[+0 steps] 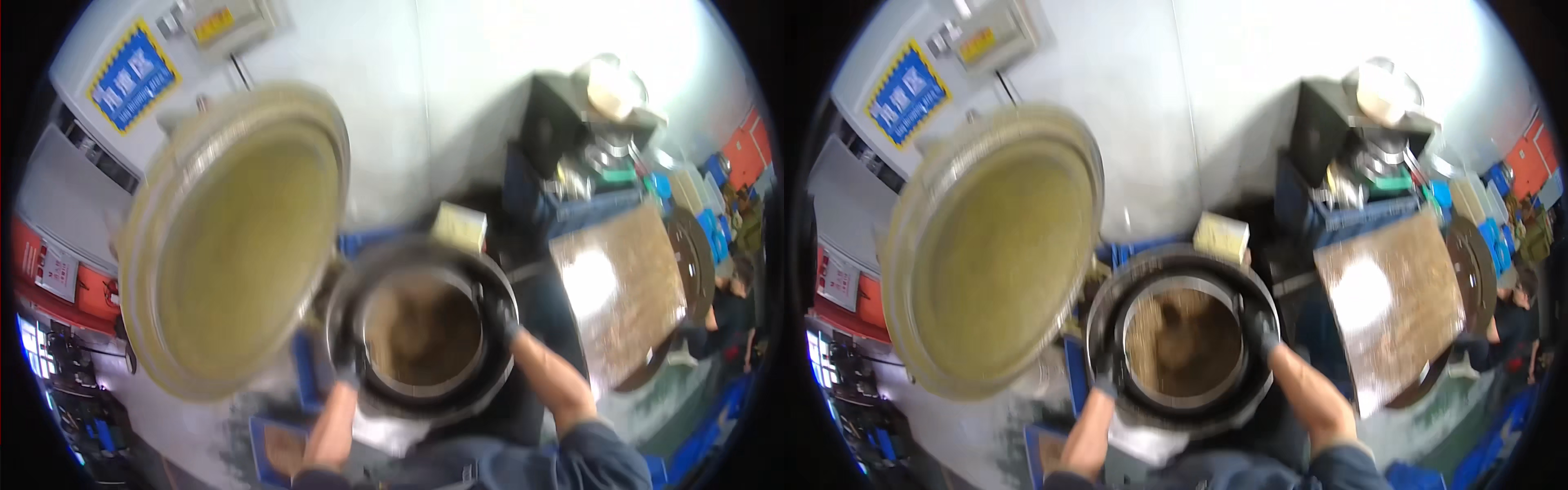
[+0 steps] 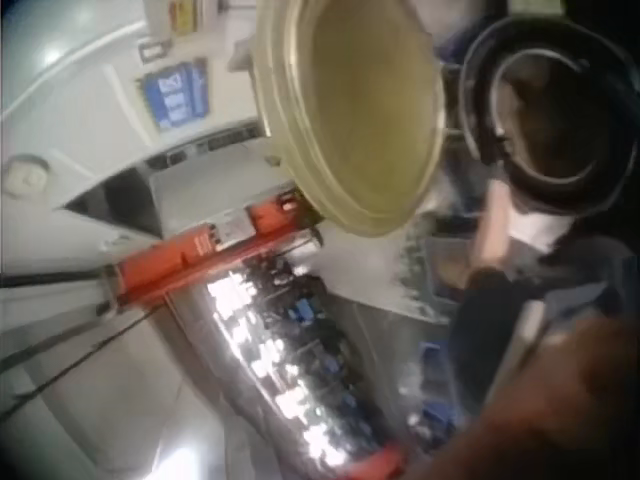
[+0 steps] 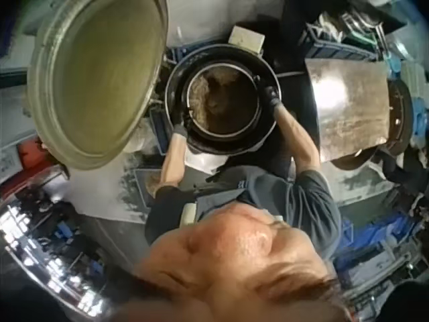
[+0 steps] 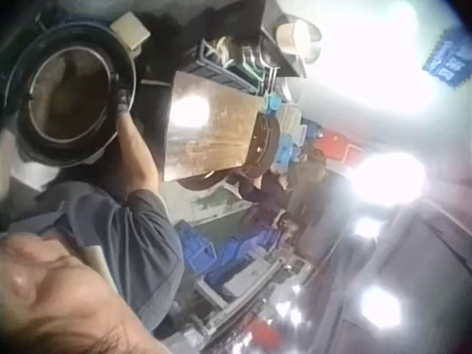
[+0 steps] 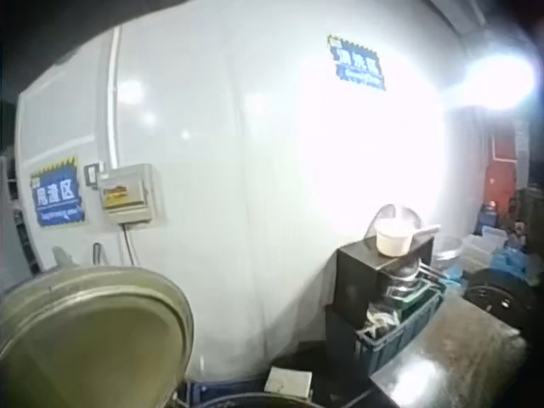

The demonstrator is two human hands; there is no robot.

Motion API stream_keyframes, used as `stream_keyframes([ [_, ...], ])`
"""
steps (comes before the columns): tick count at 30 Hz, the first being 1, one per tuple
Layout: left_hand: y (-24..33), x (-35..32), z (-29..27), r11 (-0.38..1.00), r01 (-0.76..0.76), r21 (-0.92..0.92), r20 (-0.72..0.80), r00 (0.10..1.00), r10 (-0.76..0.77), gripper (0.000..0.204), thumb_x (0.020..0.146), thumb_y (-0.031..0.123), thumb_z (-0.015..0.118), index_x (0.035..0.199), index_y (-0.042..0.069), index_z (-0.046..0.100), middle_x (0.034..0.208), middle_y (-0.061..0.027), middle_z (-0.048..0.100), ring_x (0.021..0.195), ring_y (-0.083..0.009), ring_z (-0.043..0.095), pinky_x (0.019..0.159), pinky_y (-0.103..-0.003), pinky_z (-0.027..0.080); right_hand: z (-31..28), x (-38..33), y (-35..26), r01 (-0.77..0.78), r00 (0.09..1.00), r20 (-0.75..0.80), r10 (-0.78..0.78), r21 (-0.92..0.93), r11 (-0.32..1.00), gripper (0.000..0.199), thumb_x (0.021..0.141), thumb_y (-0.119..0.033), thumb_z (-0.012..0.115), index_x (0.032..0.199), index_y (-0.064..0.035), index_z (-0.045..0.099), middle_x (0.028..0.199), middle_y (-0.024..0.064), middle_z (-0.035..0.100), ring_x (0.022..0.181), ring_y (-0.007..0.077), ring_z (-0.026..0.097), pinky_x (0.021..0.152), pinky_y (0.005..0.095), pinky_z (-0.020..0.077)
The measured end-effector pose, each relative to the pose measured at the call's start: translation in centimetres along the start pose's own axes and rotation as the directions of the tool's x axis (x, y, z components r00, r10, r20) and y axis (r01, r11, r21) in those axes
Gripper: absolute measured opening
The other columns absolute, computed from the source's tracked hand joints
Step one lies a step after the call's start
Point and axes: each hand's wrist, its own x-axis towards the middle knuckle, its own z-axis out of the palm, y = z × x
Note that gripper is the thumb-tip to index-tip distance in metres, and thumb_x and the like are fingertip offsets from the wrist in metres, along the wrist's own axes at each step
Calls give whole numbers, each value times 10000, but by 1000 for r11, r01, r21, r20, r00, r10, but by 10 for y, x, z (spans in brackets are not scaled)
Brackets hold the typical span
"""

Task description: Scooping granular material from a large industrial container into plastic bins using a shovel.

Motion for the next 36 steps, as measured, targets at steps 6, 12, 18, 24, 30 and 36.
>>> stream_keyframes([
  [6,-39,41,-73,464,-52,885,-90,956,278,720,570,67,820,1217,132,511,766,-154,613,609,-273,591,551,-403,470,28,0,22,-132,945,304,120,17,991,271,903,-208,461,1140,-107,546,933,181,605,751,328,621,643,446,500],
  [12,66,-50,91,731,-176,659,-92,946,311,298,782,52,629,1073,61,566,653,-31,517,475,-134,491,442,-317,424,-35,16,-25,-679,733,510,450,532,506,284,952,-301,487,786,-110,616,604,15,528,476,116,501,402,294,393],
  [18,49,-61,-10,972,20,-236,-60,998,-36,105,874,173,550,930,86,571,690,-26,565,460,-113,500,377,-229,412,-24,13,-6,-349,935,306,179,700,623,242,954,-290,475,908,-104,622,639,9,553,480,97,500,399,265,387],
  [24,154,-183,60,995,-29,-98,50,998,34,290,920,219,490,1105,28,606,903,-122,671,639,-186,637,495,-281,534,-215,28,-149,-433,866,291,407,844,317,295,962,-312,484,975,-69,650,744,21,634,521,74,483,466,227,390],
  [30,201,-313,108,960,-267,88,-171,945,279,346,961,246,439,1149,-8,580,781,-70,653,417,-93,469,367,-211,389,-281,15,-219,-178,979,114,172,885,430,309,962,-281,516,1007,-7,651,789,17,620,634,72,534,554,225,454],
  [36,200,-332,98,953,-252,-167,-30,968,251,295,956,261,482,945,13,642,484,60,439,364,-43,346,333,-190,278,-290,10,-213,-165,986,147,79,802,575,255,959,-200,518,965,14,656,722,1,591,568,48,496,509,202,423],
])
